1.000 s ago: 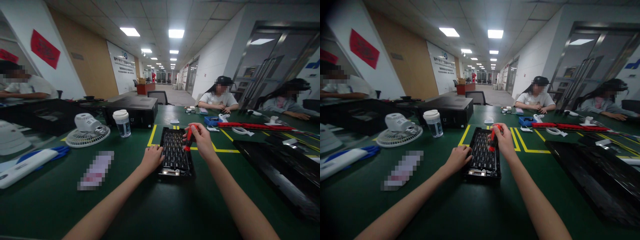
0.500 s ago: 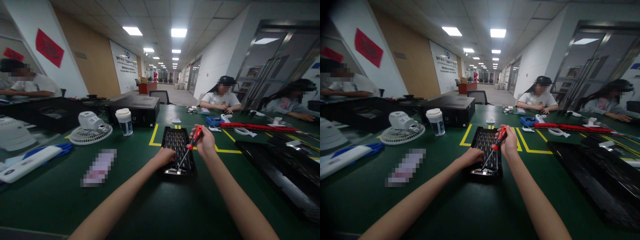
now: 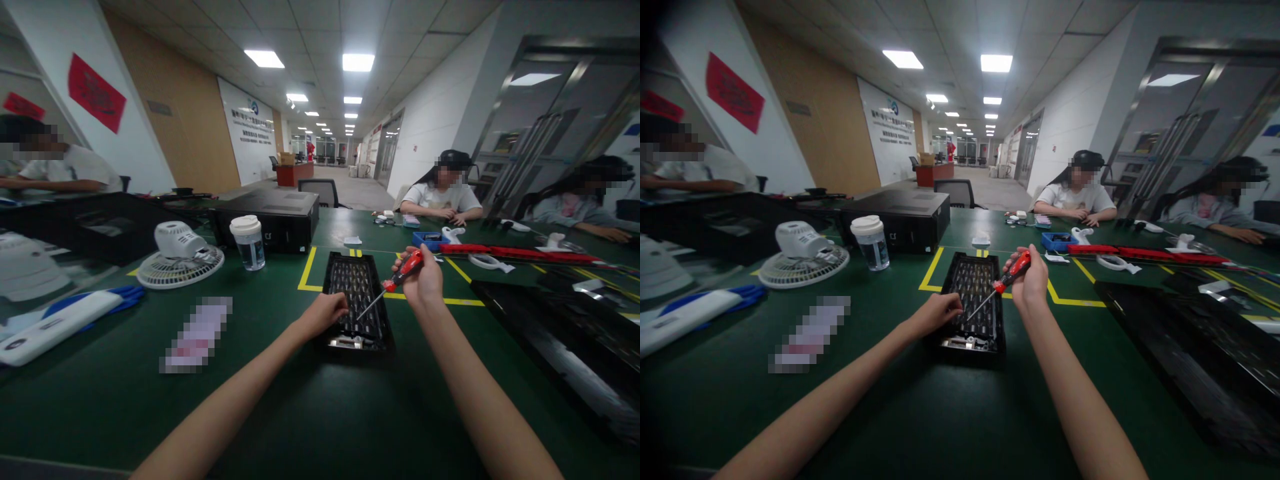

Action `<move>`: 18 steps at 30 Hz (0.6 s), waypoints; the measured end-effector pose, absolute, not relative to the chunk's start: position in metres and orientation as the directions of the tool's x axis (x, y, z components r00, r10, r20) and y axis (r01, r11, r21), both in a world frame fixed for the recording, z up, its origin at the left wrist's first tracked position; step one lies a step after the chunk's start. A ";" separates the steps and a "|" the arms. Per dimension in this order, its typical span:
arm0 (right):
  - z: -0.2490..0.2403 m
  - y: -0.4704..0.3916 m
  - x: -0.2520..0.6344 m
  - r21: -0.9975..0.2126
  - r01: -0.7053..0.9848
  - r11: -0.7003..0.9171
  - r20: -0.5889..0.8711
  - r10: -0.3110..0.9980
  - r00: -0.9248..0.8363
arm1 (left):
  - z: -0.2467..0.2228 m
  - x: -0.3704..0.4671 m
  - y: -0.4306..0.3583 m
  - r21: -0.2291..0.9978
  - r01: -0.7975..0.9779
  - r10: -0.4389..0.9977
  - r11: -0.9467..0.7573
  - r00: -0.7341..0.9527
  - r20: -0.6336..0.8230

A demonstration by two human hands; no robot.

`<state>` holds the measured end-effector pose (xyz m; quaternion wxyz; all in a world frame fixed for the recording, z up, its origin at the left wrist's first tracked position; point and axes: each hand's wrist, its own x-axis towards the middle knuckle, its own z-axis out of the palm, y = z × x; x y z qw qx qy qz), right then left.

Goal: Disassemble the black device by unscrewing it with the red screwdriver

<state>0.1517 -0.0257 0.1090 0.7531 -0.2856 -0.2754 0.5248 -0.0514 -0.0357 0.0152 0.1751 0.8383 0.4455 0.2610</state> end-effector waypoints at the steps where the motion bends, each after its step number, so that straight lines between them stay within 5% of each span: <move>1: 0.110 -0.026 0.152 -0.717 -0.630 0.299 0.123 0.943 0.309 | 0.016 -0.054 -0.039 0.567 0.630 0.845 -0.531 0.444 0.299; 6: 0.113 -0.026 0.153 -0.693 -0.640 0.331 0.139 0.933 0.332 | 0.019 -0.061 -0.056 0.795 0.454 0.892 -0.403 0.391 0.229; 12: 0.114 -0.030 0.150 -0.689 -0.631 0.357 0.178 0.927 0.330 | 0.019 -0.064 -0.072 0.842 0.406 0.906 -0.355 0.370 0.204; 18: 0.117 -0.039 0.145 -0.685 -0.616 0.389 0.249 0.920 0.304 | 0.021 -0.062 -0.081 0.978 0.143 0.938 -0.152 0.334 0.097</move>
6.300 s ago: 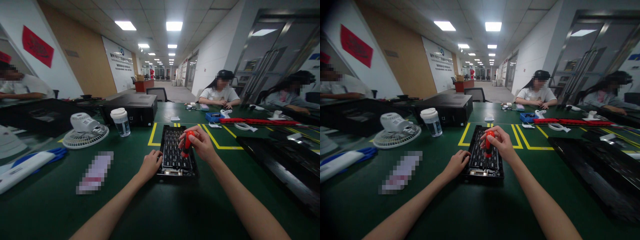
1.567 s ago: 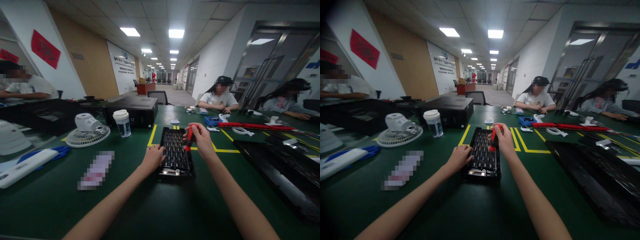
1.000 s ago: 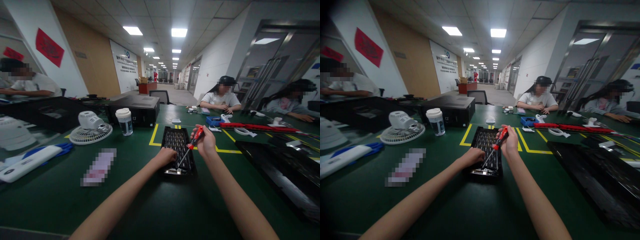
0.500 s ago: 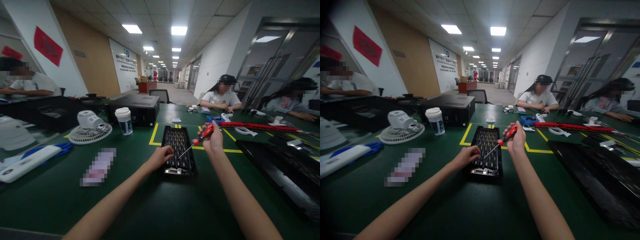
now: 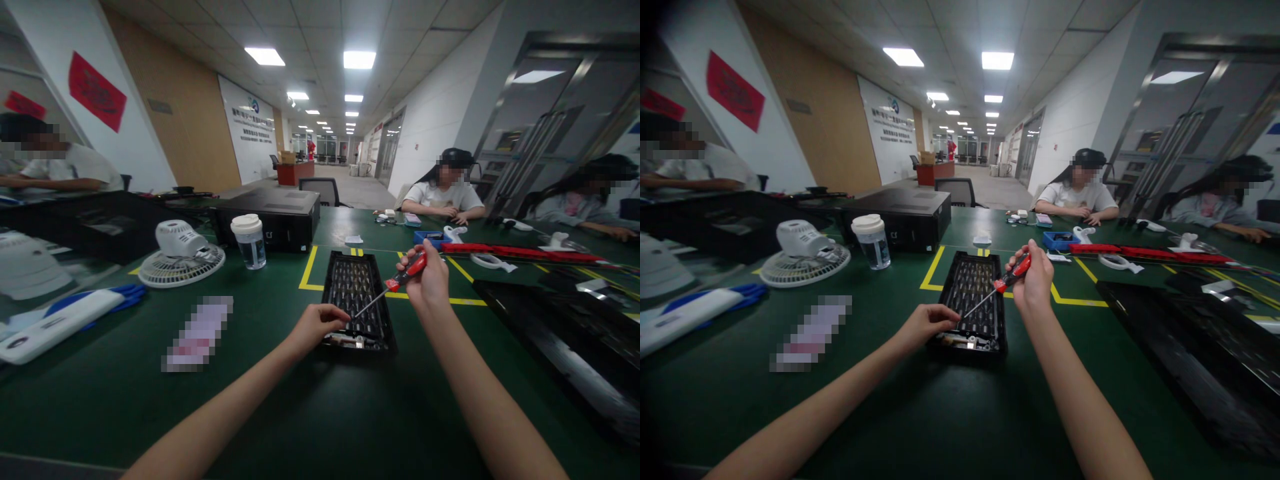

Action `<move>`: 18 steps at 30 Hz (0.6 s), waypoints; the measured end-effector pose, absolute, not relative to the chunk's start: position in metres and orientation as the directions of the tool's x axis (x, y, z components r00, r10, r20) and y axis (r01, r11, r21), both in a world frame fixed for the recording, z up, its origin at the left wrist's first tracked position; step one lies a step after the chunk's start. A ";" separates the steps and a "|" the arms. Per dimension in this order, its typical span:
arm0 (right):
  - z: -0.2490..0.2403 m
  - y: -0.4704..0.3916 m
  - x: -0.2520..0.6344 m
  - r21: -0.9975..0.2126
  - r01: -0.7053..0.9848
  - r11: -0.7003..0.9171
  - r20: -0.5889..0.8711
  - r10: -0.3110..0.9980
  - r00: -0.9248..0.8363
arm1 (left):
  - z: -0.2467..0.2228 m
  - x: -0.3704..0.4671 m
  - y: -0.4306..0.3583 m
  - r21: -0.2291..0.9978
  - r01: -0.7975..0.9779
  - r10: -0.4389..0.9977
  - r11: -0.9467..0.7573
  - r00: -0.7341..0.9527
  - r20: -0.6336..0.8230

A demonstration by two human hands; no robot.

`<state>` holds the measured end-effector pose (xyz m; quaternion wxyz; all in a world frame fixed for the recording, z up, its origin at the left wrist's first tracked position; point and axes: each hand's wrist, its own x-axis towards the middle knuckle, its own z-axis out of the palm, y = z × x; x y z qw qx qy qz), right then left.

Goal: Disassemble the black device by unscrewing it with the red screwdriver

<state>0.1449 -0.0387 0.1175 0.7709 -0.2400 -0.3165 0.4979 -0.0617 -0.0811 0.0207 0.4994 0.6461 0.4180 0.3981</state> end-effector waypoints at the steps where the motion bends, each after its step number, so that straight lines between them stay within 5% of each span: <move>1: 0.119 -0.040 0.145 -0.683 -0.612 0.397 0.264 0.917 0.300 | 0.021 -0.061 -0.083 0.986 0.096 0.941 -0.135 0.324 0.097; 8: 0.128 -0.052 0.144 -0.667 -0.608 0.430 0.330 0.903 0.277 | 0.023 -0.058 -0.093 0.990 -0.102 0.947 -0.095 0.296 0.122; 18: 0.137 -0.068 0.139 -0.621 -0.585 0.522 0.452 0.848 0.277 | 0.020 -0.056 -0.096 0.990 -0.114 0.946 -0.078 0.306 0.110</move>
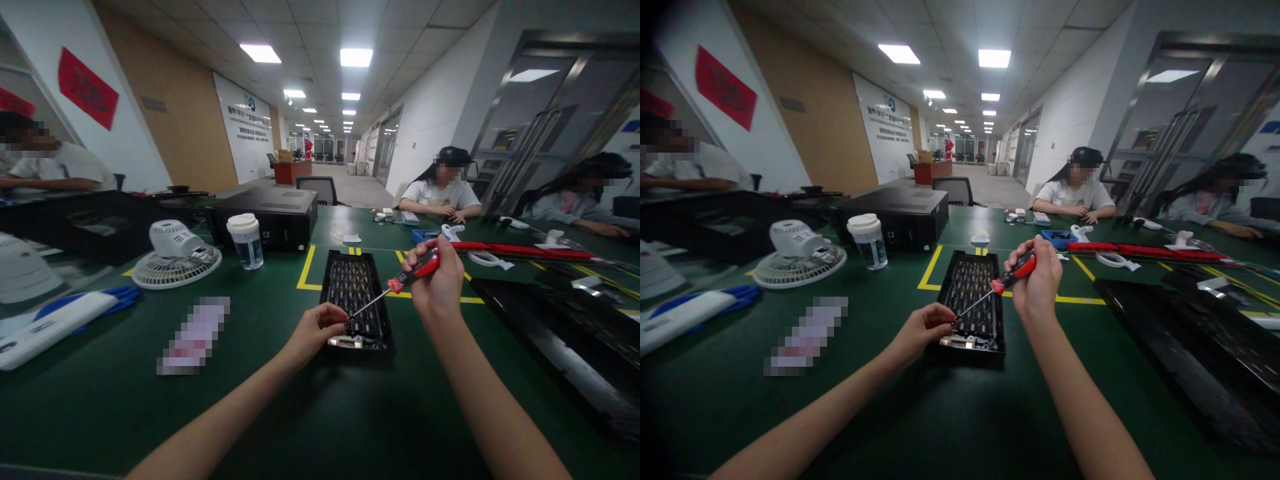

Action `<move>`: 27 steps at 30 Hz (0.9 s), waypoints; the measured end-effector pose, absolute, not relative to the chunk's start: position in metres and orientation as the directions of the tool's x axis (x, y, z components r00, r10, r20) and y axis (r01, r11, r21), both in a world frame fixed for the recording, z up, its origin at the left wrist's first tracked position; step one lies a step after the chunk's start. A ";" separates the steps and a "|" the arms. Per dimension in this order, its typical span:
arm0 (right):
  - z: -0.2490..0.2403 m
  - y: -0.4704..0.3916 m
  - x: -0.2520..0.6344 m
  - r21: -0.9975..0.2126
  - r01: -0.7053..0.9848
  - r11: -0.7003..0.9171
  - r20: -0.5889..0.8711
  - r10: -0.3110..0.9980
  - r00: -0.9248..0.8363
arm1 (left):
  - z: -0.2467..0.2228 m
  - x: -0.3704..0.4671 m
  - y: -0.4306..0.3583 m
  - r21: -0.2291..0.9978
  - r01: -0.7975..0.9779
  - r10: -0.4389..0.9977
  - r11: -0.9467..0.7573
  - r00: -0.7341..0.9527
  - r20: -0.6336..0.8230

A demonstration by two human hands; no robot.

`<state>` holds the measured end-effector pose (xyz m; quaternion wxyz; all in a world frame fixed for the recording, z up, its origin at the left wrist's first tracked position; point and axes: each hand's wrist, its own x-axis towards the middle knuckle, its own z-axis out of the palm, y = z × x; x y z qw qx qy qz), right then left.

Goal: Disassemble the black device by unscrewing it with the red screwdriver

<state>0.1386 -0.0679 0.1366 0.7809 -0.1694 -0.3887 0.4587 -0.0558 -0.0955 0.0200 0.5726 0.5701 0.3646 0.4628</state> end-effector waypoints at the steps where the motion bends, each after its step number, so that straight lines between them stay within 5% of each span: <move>1: 0.137 -0.068 0.138 -0.621 -0.586 0.521 0.454 0.848 0.273 | 0.020 -0.056 -0.096 0.991 -0.112 0.946 -0.077 0.306 0.108; 27: 0.136 -0.074 0.135 -0.646 -0.604 0.466 0.502 0.856 0.124 | 0.019 -0.056 -0.099 0.984 -0.177 0.928 0.006 0.367 0.061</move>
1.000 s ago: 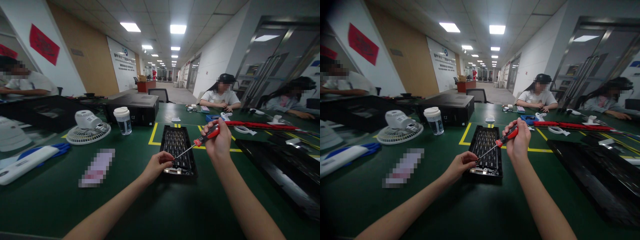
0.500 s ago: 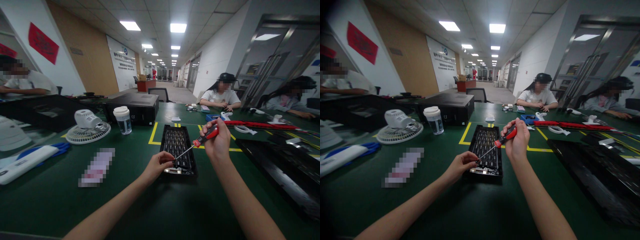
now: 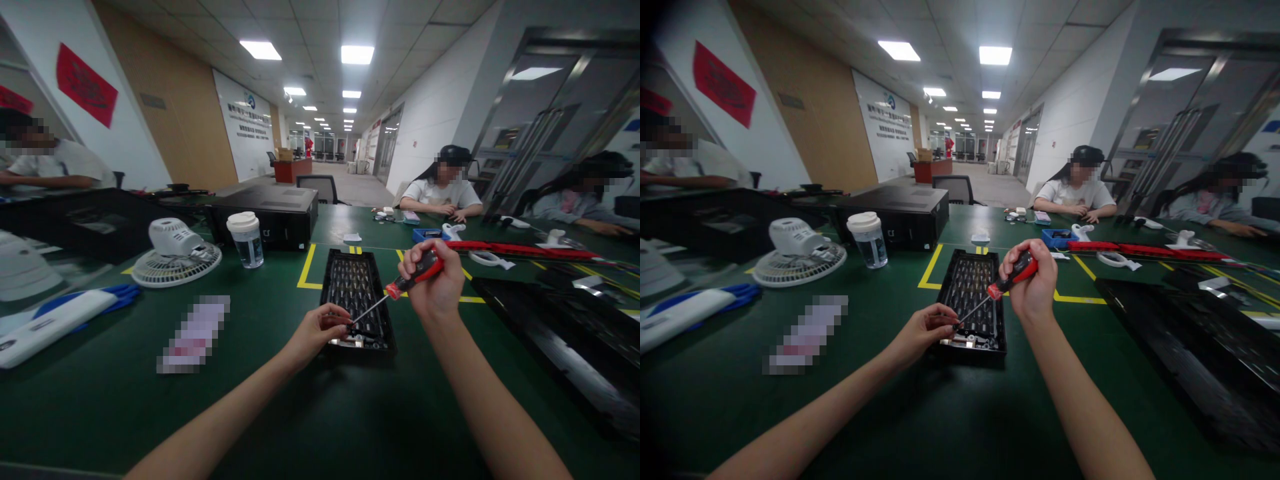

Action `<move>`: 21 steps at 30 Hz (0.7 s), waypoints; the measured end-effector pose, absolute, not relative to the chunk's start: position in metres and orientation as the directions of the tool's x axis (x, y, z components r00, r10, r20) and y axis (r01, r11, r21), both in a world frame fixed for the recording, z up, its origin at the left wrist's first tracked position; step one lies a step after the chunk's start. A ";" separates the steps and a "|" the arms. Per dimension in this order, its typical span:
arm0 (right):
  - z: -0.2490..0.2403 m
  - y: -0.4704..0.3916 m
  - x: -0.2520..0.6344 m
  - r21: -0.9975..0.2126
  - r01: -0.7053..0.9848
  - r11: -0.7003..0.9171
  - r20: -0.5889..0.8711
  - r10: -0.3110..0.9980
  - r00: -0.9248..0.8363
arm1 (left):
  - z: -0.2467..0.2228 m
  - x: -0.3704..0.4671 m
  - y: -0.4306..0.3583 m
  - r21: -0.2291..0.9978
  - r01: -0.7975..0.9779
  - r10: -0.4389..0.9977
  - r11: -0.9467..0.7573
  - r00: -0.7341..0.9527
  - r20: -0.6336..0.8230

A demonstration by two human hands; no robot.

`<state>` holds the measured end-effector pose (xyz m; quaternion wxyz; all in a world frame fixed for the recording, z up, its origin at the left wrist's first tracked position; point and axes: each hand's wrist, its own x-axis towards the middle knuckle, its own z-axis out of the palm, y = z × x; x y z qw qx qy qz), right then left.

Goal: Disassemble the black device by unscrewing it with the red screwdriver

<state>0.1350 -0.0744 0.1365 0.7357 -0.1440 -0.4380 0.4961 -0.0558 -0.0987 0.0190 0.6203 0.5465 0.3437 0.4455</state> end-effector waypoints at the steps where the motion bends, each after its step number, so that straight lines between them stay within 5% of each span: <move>1: 0.137 -0.076 0.135 -0.643 -0.600 0.475 0.515 0.849 0.119 | 0.019 -0.055 -0.099 0.983 -0.181 0.927 0.015 0.371 0.054; 21: 0.141 -0.086 0.136 -0.671 -0.554 0.493 0.572 0.820 0.036 | 0.017 -0.056 -0.102 0.963 -0.254 0.889 0.090 0.457 0.037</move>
